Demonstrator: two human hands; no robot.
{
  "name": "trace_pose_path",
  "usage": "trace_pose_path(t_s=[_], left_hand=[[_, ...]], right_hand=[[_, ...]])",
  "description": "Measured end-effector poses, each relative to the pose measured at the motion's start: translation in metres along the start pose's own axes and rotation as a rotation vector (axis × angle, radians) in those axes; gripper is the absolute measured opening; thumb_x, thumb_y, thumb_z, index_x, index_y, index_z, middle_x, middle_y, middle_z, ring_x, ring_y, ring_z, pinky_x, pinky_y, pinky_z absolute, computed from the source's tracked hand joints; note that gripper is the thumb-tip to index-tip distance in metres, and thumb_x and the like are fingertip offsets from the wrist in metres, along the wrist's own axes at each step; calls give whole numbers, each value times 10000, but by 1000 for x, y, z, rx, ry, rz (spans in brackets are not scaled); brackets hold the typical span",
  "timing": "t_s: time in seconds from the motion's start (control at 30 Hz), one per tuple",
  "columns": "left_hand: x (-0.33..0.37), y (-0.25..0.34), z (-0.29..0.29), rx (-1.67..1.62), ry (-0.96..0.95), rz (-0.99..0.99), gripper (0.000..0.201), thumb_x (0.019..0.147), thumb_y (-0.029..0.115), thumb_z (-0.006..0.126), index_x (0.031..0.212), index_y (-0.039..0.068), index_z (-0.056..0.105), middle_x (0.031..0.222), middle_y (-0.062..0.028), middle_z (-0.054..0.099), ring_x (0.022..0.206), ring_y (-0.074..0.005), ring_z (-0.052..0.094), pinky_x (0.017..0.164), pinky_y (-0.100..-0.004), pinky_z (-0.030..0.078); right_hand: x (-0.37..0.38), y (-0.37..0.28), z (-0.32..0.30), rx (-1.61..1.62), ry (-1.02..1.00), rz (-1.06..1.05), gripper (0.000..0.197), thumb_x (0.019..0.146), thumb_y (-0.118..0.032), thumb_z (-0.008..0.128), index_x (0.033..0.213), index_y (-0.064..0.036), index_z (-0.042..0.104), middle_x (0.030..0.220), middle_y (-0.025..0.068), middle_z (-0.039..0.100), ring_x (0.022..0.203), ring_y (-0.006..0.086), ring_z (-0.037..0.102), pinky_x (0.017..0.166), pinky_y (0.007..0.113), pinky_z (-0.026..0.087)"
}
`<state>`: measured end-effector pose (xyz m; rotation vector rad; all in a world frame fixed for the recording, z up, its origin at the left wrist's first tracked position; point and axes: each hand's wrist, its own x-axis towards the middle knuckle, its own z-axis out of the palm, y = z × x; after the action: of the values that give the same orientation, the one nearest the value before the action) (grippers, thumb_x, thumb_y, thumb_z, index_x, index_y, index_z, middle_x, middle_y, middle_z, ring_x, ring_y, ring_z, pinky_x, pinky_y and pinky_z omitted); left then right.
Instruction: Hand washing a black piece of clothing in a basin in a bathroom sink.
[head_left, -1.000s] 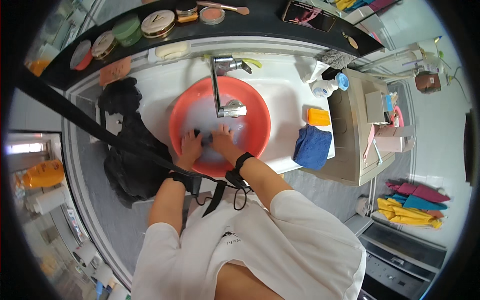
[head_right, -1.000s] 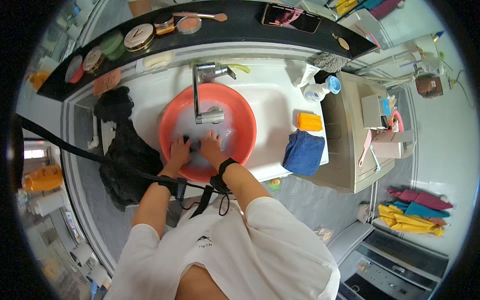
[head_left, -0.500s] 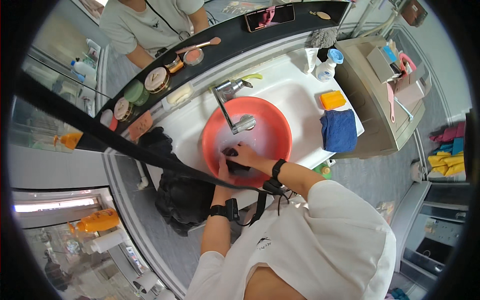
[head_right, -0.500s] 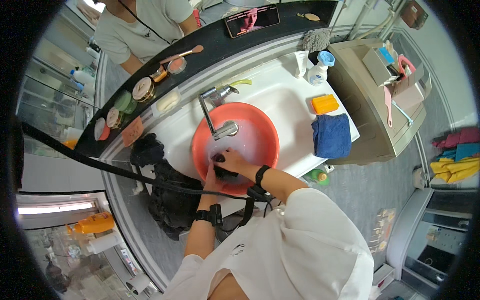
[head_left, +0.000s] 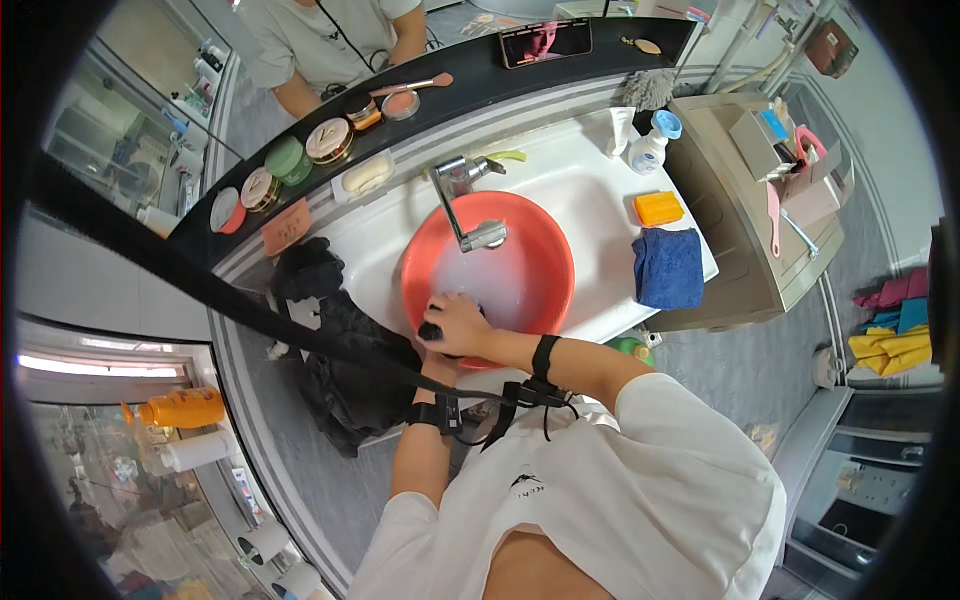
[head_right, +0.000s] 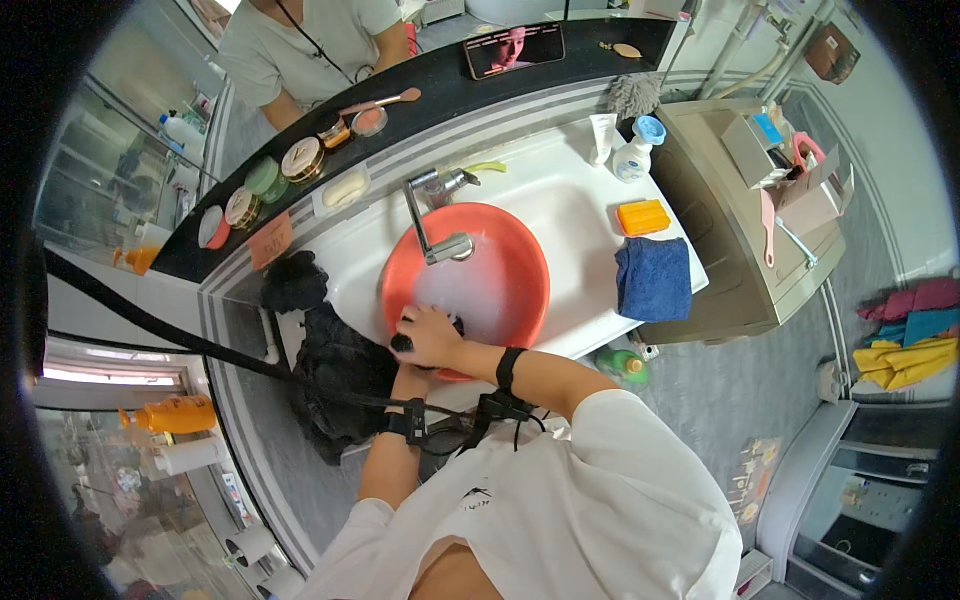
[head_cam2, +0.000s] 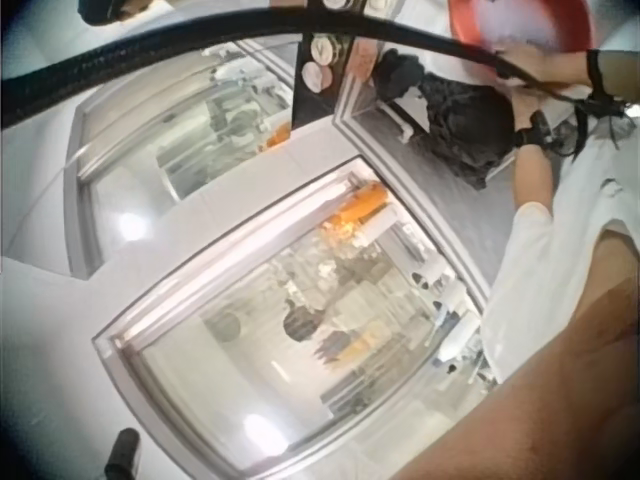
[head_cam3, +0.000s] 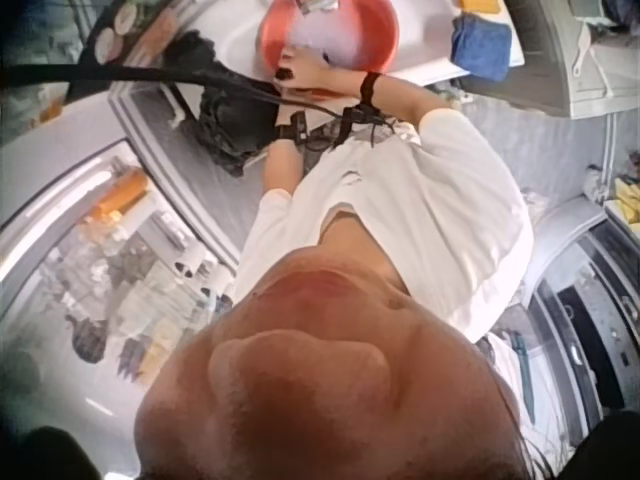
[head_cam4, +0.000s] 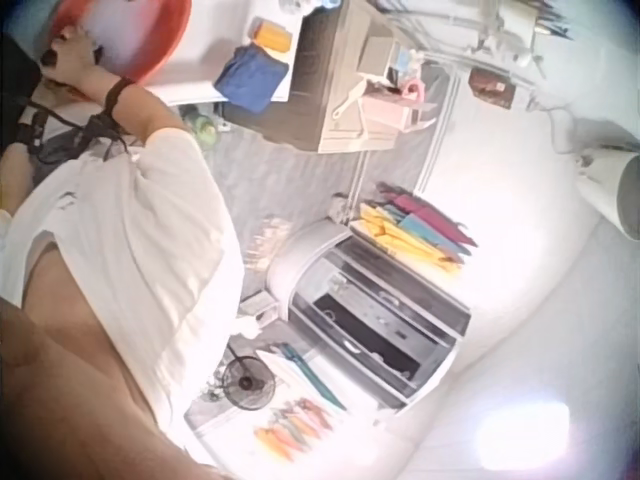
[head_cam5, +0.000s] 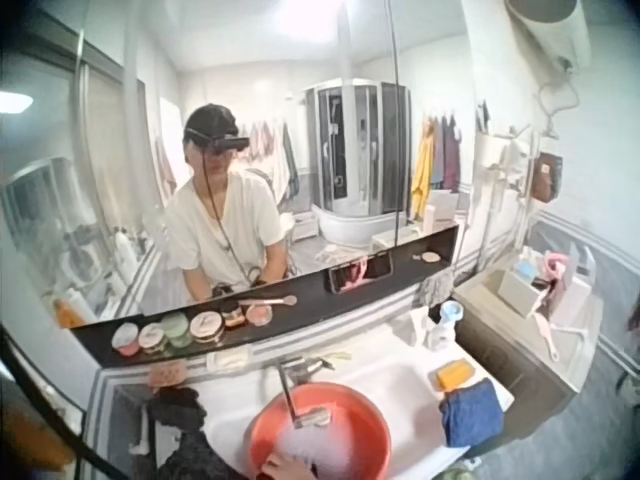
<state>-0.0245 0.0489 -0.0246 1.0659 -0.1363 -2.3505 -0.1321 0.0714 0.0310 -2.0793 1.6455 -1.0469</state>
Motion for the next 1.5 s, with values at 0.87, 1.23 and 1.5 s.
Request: trace_pose_path(t_s=[0.87,1.23,1.5], left_hand=[[55,23,1,229,311,177,509,829,352,598,1269,162,428,1237,-101,448,1138,-248,429,880,-546,359],[46,20,24,127,583,90,517,802,275,595,1264,113,431,1301,-164,367,1243,-309,315,965,-631,256],[38,11,18,91,285,59,508,842,381,554,1289,162,452,1356,-107,390,1254,-311,331,961,-663,244]], right_hand=[[-6,119,0,-441,-538,688,811,739,-602,616,1410,-257,318,1497,220,83,1375,447,35,1019,668,179],[-38,153,41,-630,-291,462,605,703,-210,674,1272,-268,479,1441,190,242,1328,415,232,1027,579,243],[-5,143,29,-73,-312,628,568,593,-191,723,1128,-94,560,1152,214,517,1084,407,479,919,453,423]])
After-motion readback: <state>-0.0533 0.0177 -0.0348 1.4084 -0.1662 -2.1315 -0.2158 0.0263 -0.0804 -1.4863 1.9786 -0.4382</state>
